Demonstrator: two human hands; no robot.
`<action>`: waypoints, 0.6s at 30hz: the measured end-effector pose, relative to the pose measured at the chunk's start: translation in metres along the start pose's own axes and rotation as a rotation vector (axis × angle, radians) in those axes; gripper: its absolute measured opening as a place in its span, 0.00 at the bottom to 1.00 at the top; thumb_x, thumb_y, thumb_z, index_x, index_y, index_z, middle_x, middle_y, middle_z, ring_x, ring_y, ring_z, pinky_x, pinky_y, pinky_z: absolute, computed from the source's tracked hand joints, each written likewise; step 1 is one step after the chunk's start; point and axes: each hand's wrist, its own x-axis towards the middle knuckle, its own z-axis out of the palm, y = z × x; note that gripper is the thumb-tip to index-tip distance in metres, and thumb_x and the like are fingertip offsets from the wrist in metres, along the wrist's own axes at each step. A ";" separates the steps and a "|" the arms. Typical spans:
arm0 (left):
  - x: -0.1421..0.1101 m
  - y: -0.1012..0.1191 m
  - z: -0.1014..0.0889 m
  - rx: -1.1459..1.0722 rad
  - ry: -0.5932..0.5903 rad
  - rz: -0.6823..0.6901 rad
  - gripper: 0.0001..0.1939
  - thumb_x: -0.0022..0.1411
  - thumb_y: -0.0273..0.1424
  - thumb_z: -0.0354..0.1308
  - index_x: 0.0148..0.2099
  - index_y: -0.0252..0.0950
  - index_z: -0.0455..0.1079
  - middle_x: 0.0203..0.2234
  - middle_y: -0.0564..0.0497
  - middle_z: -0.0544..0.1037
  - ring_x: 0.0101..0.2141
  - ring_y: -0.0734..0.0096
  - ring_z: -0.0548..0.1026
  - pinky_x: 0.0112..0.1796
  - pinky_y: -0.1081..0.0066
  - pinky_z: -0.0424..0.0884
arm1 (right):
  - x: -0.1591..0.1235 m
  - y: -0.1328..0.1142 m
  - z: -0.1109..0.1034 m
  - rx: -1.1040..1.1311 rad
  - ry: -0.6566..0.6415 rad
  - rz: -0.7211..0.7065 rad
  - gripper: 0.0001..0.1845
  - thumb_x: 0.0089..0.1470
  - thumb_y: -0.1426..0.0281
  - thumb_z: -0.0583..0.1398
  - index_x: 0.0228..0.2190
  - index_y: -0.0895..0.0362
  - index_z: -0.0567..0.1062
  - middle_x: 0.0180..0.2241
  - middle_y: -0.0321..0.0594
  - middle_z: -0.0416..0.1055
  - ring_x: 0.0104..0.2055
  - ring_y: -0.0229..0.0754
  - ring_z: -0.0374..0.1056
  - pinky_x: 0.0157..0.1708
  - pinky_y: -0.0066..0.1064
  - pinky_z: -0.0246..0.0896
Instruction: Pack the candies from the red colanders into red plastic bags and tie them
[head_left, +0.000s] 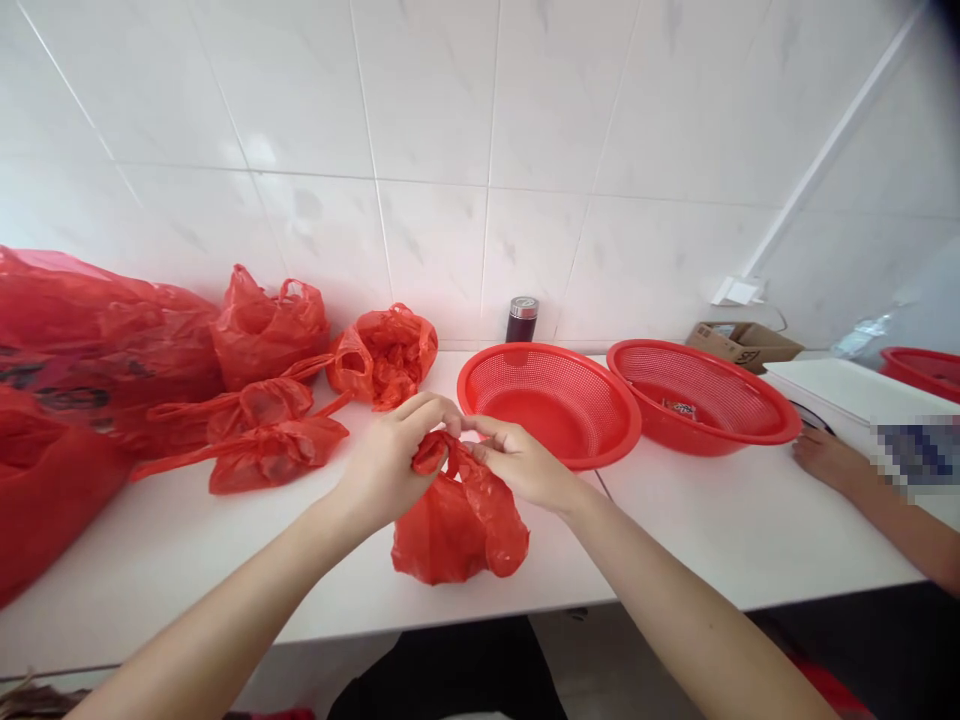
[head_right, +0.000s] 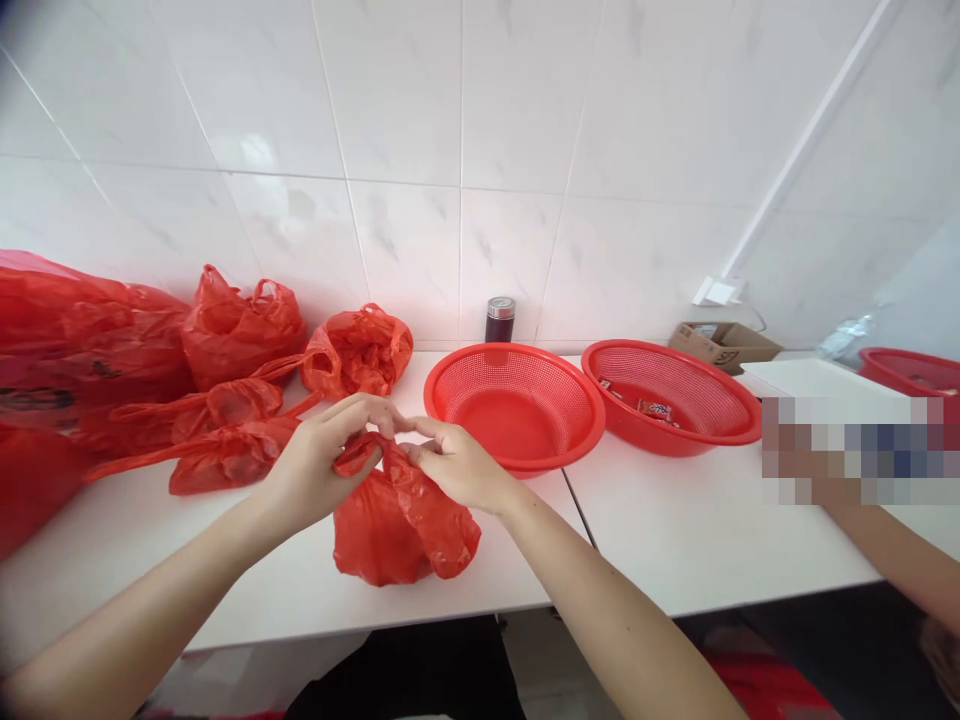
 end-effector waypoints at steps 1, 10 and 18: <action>-0.003 0.000 0.001 -0.040 -0.016 0.004 0.17 0.53 0.13 0.49 0.38 0.38 0.68 0.40 0.53 0.73 0.39 0.72 0.73 0.37 0.73 0.68 | -0.003 0.000 -0.002 0.005 -0.027 -0.001 0.11 0.62 0.64 0.55 0.42 0.53 0.74 0.31 0.34 0.68 0.32 0.36 0.64 0.33 0.30 0.60; -0.016 0.013 0.008 -0.211 -0.159 -0.117 0.18 0.68 0.30 0.49 0.57 0.47 0.69 0.47 0.48 0.71 0.36 0.73 0.72 0.35 0.73 0.70 | -0.011 0.006 0.008 0.017 0.243 -0.163 0.05 0.64 0.66 0.53 0.36 0.54 0.65 0.30 0.32 0.65 0.31 0.35 0.63 0.31 0.27 0.59; -0.094 -0.039 0.010 -0.243 -0.004 -0.735 0.25 0.67 0.49 0.43 0.40 0.37 0.73 0.29 0.49 0.80 0.31 0.63 0.78 0.38 0.65 0.73 | -0.071 0.054 -0.013 -0.411 0.546 -0.115 0.05 0.64 0.67 0.52 0.37 0.53 0.68 0.35 0.36 0.69 0.36 0.38 0.67 0.38 0.29 0.61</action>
